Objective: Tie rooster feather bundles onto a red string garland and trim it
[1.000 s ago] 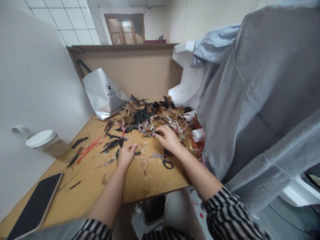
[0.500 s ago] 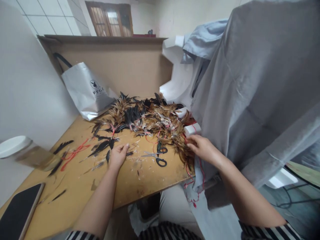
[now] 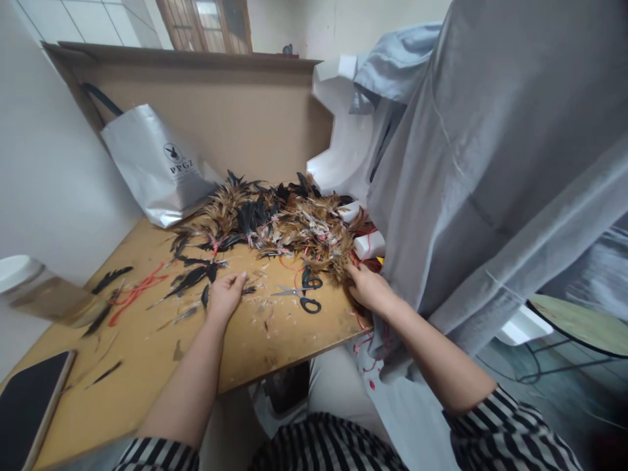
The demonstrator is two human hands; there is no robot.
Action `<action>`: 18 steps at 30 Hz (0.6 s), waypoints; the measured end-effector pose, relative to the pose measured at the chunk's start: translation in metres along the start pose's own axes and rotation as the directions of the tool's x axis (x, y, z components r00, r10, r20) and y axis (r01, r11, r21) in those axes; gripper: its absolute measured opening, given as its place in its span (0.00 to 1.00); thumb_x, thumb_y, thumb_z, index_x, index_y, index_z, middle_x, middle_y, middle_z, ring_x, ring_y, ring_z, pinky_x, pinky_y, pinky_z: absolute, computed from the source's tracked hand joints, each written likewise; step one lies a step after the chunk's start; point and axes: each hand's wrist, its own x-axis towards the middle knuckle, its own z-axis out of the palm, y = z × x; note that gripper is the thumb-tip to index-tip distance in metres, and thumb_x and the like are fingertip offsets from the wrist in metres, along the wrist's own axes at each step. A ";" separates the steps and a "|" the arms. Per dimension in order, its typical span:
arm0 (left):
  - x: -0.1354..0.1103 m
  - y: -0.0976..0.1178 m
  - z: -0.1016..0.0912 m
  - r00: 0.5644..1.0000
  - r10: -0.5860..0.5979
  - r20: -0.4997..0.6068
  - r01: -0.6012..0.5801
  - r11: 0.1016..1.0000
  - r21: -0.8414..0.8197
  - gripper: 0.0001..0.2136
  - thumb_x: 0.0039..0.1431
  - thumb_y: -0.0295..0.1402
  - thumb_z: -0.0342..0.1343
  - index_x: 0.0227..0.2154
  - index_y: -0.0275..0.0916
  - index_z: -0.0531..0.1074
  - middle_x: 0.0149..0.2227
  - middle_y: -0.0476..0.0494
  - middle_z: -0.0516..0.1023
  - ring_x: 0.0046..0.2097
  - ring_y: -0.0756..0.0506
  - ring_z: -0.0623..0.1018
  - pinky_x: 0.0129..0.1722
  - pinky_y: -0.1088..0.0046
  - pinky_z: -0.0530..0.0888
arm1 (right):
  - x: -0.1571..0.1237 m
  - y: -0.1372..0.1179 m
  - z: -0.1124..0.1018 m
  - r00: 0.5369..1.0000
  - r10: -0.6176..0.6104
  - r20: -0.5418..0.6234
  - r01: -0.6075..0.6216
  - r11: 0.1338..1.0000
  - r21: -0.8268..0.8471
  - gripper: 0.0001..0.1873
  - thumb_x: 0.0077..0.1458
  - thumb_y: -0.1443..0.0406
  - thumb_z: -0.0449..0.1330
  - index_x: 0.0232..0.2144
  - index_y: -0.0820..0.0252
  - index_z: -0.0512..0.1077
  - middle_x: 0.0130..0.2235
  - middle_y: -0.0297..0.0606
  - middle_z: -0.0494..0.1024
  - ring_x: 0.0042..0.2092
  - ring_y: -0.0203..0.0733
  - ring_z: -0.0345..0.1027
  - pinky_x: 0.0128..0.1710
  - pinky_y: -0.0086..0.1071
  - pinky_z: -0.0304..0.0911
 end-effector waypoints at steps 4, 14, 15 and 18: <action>0.000 -0.001 0.000 1.000 0.010 -0.004 -0.010 1.000 0.005 0.17 0.51 0.46 0.51 0.22 0.37 0.74 0.22 0.47 0.76 0.26 0.48 0.72 0.27 0.76 0.64 | 0.028 0.004 -0.013 0.998 -0.052 -0.030 0.056 0.983 0.177 0.13 0.47 0.73 0.52 0.33 0.62 0.75 0.35 0.43 0.77 0.39 0.41 0.71 0.39 0.28 0.60; -0.001 0.008 -0.001 1.000 -0.019 0.003 0.019 0.999 -0.048 0.16 0.50 0.44 0.51 0.19 0.37 0.72 0.23 0.46 0.77 0.28 0.47 0.74 0.29 0.76 0.67 | 0.126 0.017 -0.066 0.884 0.229 -0.407 0.201 0.601 0.774 0.14 0.44 0.68 0.58 0.36 0.65 0.74 0.34 0.38 0.77 0.33 0.37 0.70 0.38 0.33 0.66; -0.001 0.008 -0.001 1.000 -0.018 0.006 0.018 0.998 -0.053 0.15 0.50 0.43 0.51 0.19 0.37 0.73 0.24 0.46 0.77 0.29 0.46 0.74 0.30 0.76 0.67 | 0.131 0.017 -0.066 0.876 0.247 -0.414 0.223 0.553 0.803 0.18 0.43 0.68 0.59 0.40 0.65 0.72 0.37 0.39 0.77 0.35 0.38 0.70 0.40 0.34 0.66; -0.001 0.007 -0.002 1.000 -0.004 0.008 0.005 0.999 -0.048 0.15 0.50 0.43 0.51 0.20 0.37 0.73 0.25 0.46 0.78 0.29 0.47 0.75 0.30 0.76 0.67 | 0.132 0.018 -0.060 0.900 0.241 -0.364 0.208 0.498 0.842 0.31 0.39 0.69 0.63 0.49 0.63 0.66 0.44 0.41 0.75 0.40 0.40 0.70 0.44 0.38 0.65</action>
